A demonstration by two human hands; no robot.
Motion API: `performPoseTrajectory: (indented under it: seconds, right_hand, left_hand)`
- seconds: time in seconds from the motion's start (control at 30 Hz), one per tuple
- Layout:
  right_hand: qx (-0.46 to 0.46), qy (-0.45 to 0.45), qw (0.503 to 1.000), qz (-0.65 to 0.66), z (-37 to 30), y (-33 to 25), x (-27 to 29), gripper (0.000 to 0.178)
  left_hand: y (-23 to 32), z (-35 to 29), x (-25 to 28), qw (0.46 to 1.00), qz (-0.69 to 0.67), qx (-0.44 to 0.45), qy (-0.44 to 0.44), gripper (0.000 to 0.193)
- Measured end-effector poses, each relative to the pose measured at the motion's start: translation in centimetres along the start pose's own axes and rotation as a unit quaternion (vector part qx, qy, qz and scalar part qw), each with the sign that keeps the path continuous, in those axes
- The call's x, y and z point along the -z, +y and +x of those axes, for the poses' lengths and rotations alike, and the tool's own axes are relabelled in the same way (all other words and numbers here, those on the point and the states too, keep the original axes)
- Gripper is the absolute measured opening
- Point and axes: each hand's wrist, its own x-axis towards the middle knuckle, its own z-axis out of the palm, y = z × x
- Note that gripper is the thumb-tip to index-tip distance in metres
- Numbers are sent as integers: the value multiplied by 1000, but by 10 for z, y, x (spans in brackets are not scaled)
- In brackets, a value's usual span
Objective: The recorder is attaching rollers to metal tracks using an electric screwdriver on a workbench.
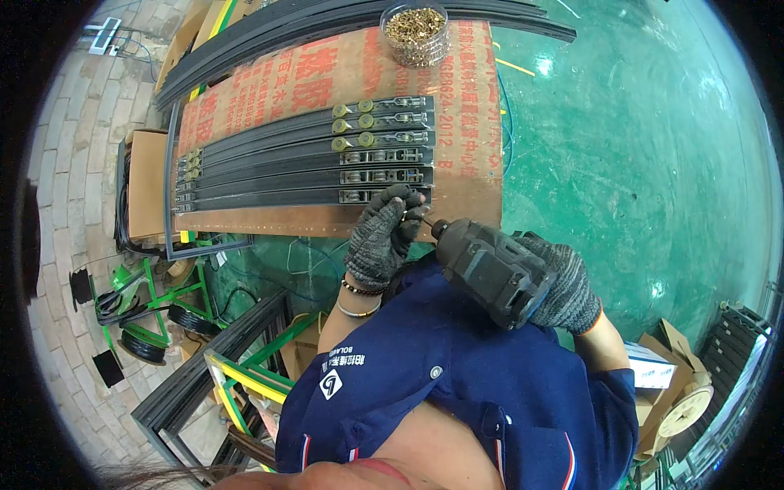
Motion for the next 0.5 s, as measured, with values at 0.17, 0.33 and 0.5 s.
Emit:
performPoseTrajectory:
  seconds: [0.17,0.33,0.5]
  right_hand:
    - [33,33,999,1,-7,7,-14,56]
    - [0,6,1000,-8,-13,2,-11,57]
    - [-10,-9,1000,17,-12,-7,-7,59]
  left_hand:
    - [-1,-7,-12,999,-3,-20,-26,21]
    - [-1,-16,-10,998,60,-6,-21,21]
    - [-5,-18,-1,998,53,23,-16,18]
